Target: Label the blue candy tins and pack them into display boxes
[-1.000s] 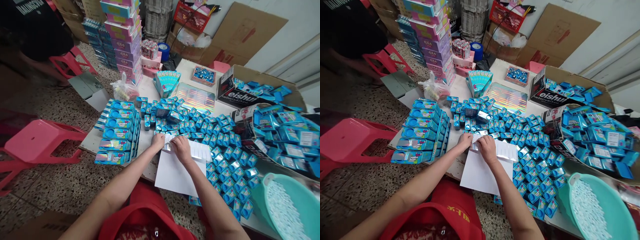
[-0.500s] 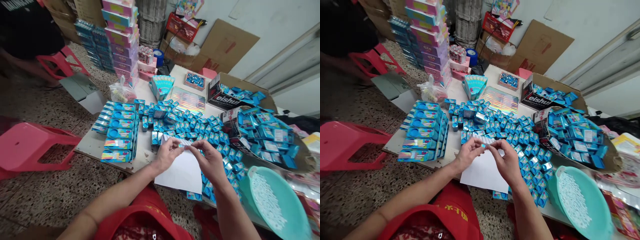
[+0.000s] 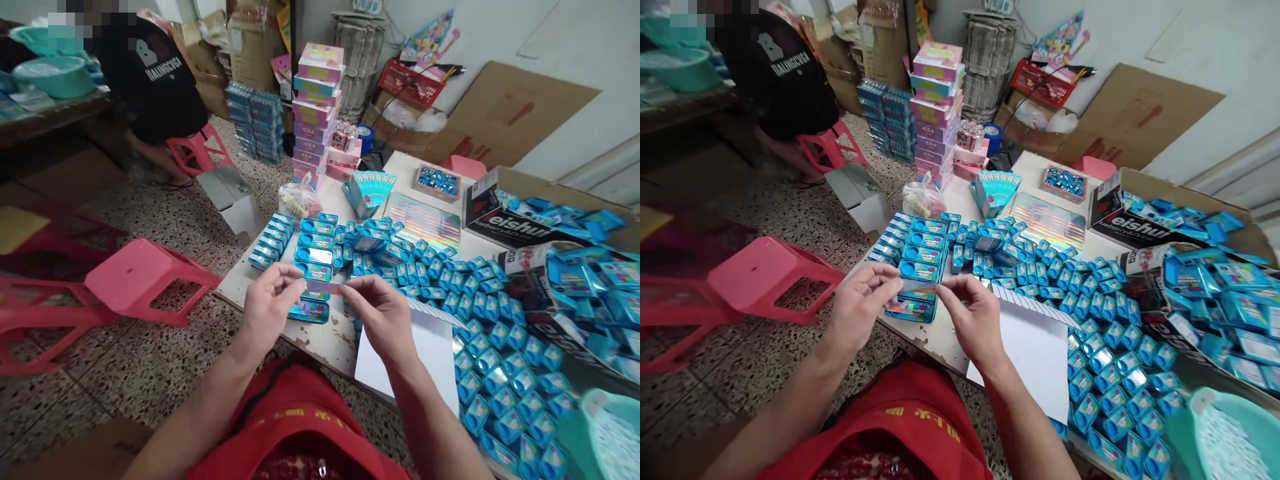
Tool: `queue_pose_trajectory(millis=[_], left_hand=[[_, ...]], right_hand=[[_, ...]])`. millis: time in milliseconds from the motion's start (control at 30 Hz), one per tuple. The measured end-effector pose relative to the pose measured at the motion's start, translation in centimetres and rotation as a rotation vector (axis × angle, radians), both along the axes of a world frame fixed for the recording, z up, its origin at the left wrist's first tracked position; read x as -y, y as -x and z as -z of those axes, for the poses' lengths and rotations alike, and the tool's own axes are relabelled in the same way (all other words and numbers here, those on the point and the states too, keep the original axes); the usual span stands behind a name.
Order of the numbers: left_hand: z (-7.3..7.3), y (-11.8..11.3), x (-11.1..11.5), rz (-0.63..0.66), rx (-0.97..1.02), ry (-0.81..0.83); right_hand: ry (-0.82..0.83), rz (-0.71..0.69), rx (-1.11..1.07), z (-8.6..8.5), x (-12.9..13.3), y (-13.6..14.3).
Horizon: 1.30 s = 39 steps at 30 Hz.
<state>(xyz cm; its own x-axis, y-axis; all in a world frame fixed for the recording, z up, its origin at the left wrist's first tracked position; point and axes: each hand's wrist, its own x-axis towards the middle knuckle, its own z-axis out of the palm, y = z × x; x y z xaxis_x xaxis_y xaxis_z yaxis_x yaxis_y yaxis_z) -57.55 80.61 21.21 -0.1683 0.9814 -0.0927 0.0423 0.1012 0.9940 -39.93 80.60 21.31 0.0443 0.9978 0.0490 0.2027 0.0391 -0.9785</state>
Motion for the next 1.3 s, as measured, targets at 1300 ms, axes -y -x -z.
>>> queue_pose_trajectory(millis=[1300], left_hand=[[9.2, 3.8, -1.3, 0.372, -0.081, 0.009]], right_hand=[[0.140, 0.249, 0.209, 5.0, -4.6, 5.5]])
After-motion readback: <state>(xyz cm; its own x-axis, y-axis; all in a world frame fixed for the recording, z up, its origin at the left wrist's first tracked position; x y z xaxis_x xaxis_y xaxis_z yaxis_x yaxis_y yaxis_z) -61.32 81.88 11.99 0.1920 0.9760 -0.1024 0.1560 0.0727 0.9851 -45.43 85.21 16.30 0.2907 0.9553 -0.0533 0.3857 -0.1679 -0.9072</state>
